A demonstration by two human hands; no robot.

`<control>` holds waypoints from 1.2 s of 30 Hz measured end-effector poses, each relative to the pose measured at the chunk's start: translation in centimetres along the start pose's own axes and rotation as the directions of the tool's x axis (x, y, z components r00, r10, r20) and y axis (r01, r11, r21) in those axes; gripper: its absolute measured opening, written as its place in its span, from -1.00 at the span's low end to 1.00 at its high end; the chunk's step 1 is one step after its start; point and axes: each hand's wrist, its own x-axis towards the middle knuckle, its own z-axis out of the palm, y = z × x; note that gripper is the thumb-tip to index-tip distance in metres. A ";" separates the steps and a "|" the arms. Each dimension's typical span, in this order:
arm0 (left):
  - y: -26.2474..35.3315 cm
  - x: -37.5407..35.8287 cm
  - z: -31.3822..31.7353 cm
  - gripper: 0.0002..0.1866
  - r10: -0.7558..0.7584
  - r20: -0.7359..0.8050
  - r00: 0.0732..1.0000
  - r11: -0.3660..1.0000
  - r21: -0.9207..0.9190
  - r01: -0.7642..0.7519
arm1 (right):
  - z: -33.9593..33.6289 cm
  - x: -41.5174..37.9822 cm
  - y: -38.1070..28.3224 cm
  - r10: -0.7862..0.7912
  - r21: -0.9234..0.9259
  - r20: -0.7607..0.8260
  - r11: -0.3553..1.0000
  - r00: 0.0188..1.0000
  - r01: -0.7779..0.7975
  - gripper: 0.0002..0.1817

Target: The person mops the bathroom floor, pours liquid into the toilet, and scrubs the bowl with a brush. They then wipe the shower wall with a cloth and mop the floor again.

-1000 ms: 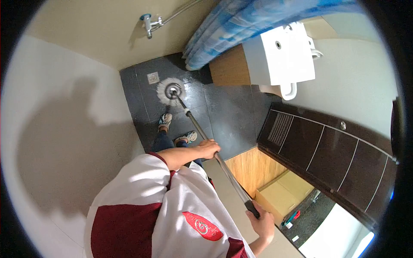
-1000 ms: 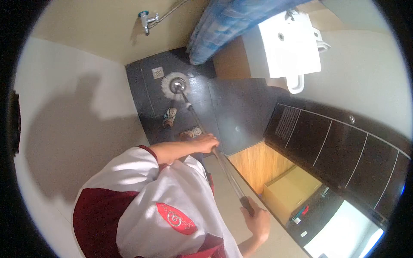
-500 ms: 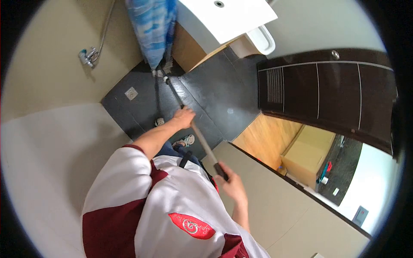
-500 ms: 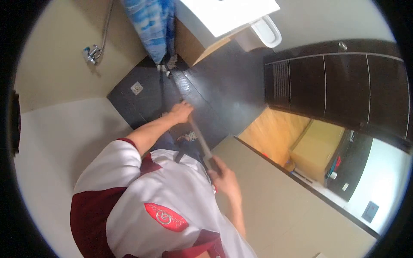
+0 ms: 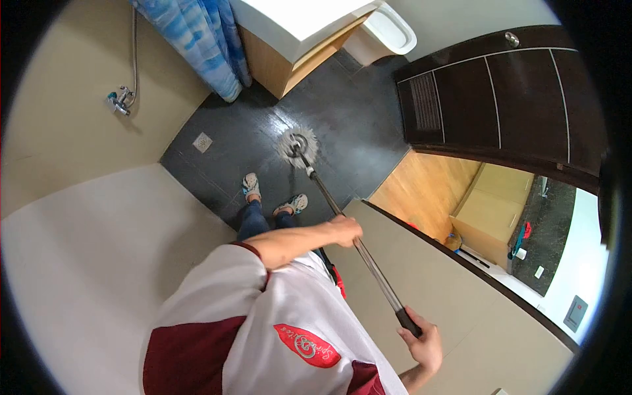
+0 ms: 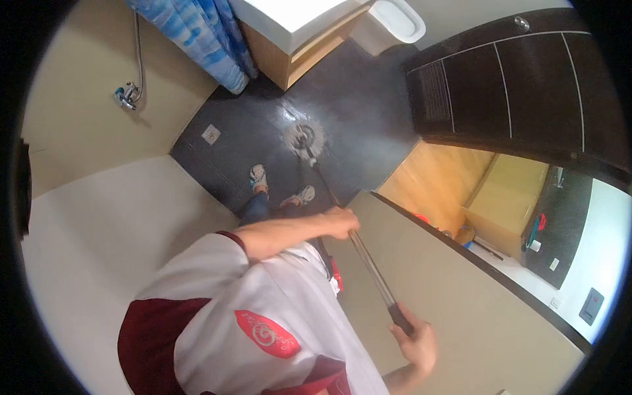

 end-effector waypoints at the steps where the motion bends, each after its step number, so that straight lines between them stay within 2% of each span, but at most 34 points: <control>1: -1.3 -1.2 -1.4 -0.80 -0.042 -0.015 0.999 0.999 0.011 0.043 | 0.8 1.3 0.2 -0.045 0.042 0.011 0.998 0.999 0.044 -0.42; 2: -2.9 -2.6 -2.1 -0.80 -0.086 -0.073 0.994 0.994 0.063 0.091 | 1.8 3.1 -0.2 -0.071 -0.005 0.040 0.997 0.997 0.071 -0.43; 3: -3.8 -4.4 -4.3 -0.78 -0.189 -0.056 0.980 0.977 0.091 0.194 | 3.1 5.0 -0.7 -0.086 -0.047 0.066 0.995 0.994 0.089 -0.43; 5: -8.3 -7.0 -6.2 -0.73 -0.318 -0.117 0.941 0.940 0.093 0.329 | 6.8 9.5 -1.6 -0.214 0.007 0.097 0.977 0.972 0.214 -0.44; 7: -15.6 -8.1 -4.8 -0.71 -0.409 -0.245 0.879 0.858 0.223 0.462 | 10.3 12.6 -4.3 -0.141 0.000 0.202 0.990 0.969 0.144 -0.43; 8: -17.2 -8.3 -4.8 -0.70 -0.456 -0.293 0.840 0.794 0.293 0.533 | 11.6 13.4 -3.6 -0.180 -0.001 0.189 0.983 0.965 0.183 -0.44; 10: -16.4 -7.9 -4.5 -0.71 -0.464 -0.231 0.855 0.801 0.302 0.516 | 13.7 14.9 -2.2 -0.262 -0.010 0.162 0.964 0.951 0.267 -0.45; 11: -15.8 -7.7 -4.5 -0.71 -0.467 -0.202 0.861 0.805 0.305 0.509 | 12.4 14.0 -1.7 -0.163 0.026 0.200 0.987 0.966 0.161 -0.47; 12: -13.8 -6.6 -3.8 -0.65 -0.441 -0.132 0.888 0.820 0.341 0.459 | 11.1 13.0 -0.1 -0.171 0.055 0.151 0.985 0.974 0.165 -0.47; 14: -7.9 -4.6 -3.2 -0.71 -0.340 -0.062 0.938 0.892 0.294 0.343 | 7.8 9.9 2.9 -0.151 0.113 0.101 0.984 0.983 0.140 -0.46; 16: -4.4 -3.2 -3.3 -0.78 -0.190 -0.024 0.982 0.958 0.213 0.190 | 4.3 6.2 4.7 -0.142 0.211 0.079 0.970 0.987 0.123 -0.44; 17: -3.5 -3.3 -3.1 -0.80 -0.097 -0.057 0.994 0.987 0.124 0.104 | 3.2 4.7 5.1 -0.150 0.280 0.060 0.952 0.987 0.128 -0.43; 20: -2.3 -3.8 -5.2 -0.80 -0.039 -0.042 0.998 0.992 0.117 0.044 | 1.1 2.1 3.0 -0.087 0.138 0.061 0.987 0.994 0.078 -0.41; 23: -4.9 -6.0 -8.9 -0.77 -0.151 -0.099 0.983 0.978 0.131 0.164 | 3.4 4.3 -0.6 0.003 0.128 0.077 0.992 0.997 -0.013 -0.44; 24: -7.4 -6.5 -9.2 -0.73 -0.162 -0.167 0.972 0.974 0.132 0.185 | 5.0 5.8 -1.9 0.032 0.114 0.084 0.993 0.996 -0.042 -0.45; 25: -10.7 -6.8 -8.8 -0.72 -0.186 -0.260 0.947 0.958 0.166 0.233 | 7.7 7.9 -2.7 -0.180 -0.176 -0.062 0.970 0.982 0.167 -0.44; 26: -14.1 -6.8 -8.0 -0.69 -0.260 -0.335 0.905 0.925 0.181 0.333 | 10.5 9.8 -3.8 -0.424 -0.468 -0.133 0.824 0.896 0.321 -0.43; 28: -19.0 -9.0 -8.6 -0.69 -0.356 -0.321 0.878 0.892 0.163 0.422 | 14.0 11.5 -7.6 -0.370 -0.472 -0.039 0.826 0.928 0.309 -0.42; 31: -18.1 -12.7 -8.9 -0.72 -0.339 -0.458 0.821 0.917 0.032 0.397 | 14.3 11.6 -9.7 -0.367 -0.426 0.060 0.831 0.928 0.357 -0.40; 33: -17.8 -14.6 -7.9 -0.76 -0.370 -0.479 0.796 0.915 -0.039 0.402 | 13.2 11.1 -11.3 -0.350 -0.338 0.101 0.868 0.931 0.363 -0.39; 36: -18.2 -19.5 -6.5 -0.75 -0.455 -0.509 0.731 0.884 -0.159 0.440 | 13.1 10.5 -13.8 -0.406 -0.394 0.204 0.799 0.891 0.454 -0.40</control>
